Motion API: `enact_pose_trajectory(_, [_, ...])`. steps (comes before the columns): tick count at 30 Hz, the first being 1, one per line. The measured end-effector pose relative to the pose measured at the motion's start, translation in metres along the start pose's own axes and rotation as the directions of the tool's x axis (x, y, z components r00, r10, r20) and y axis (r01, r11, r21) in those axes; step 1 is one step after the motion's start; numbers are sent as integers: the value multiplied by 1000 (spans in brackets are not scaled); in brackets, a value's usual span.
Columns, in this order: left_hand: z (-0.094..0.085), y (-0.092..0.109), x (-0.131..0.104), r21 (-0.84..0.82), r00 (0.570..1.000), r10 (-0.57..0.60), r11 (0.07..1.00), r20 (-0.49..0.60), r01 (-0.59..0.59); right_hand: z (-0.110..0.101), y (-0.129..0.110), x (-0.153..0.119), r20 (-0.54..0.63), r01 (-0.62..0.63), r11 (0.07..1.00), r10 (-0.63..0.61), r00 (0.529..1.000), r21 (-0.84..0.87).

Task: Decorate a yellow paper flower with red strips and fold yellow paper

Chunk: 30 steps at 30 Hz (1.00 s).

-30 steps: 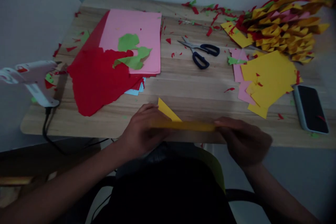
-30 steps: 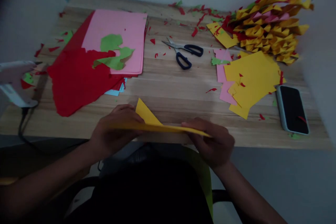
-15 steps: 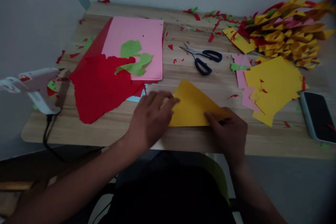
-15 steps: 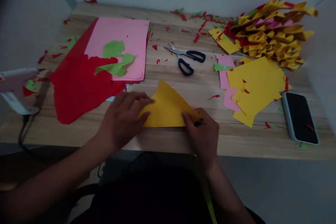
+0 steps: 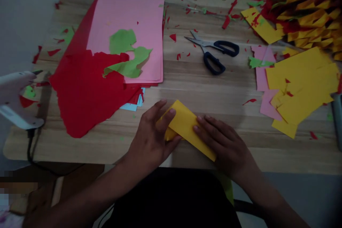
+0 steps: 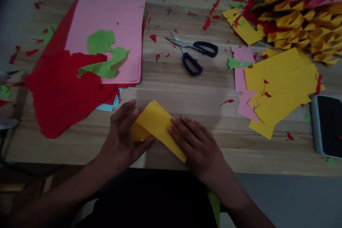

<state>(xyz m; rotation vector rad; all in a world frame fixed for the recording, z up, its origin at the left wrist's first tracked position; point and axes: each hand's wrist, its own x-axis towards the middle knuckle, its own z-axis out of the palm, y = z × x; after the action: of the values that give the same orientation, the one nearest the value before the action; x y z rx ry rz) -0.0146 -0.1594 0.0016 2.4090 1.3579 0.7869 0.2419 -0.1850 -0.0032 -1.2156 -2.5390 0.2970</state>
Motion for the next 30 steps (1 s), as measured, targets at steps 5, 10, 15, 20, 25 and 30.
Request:
enact_pose_trajectory(5, [-5,4,6,175,971,26,982,236,-69,2,-14,3,37,-90,995,91,995,-40])
enact_pose_trajectory(10, [-6,6,9,238,952,42,964,304,-119,3,-24,8,42,-151,988,152,987,-25])
enact_pose_trajectory(15, [-6,7,9,204,930,40,971,366,-122,1,-20,9,100,-81,996,77,992,35])
enact_pose_trajectory(20, [-5,6,12,184,900,55,972,432,-148,-2,-20,12,98,-58,997,53,994,55])
enact_pose_trajectory(25, [-5,7,13,200,920,34,972,390,-121,-4,-19,0,82,-103,991,96,992,84])
enact_pose_trajectory(30, [-3,5,11,180,928,111,966,355,-185,-6,-15,-14,72,-126,986,119,990,106])
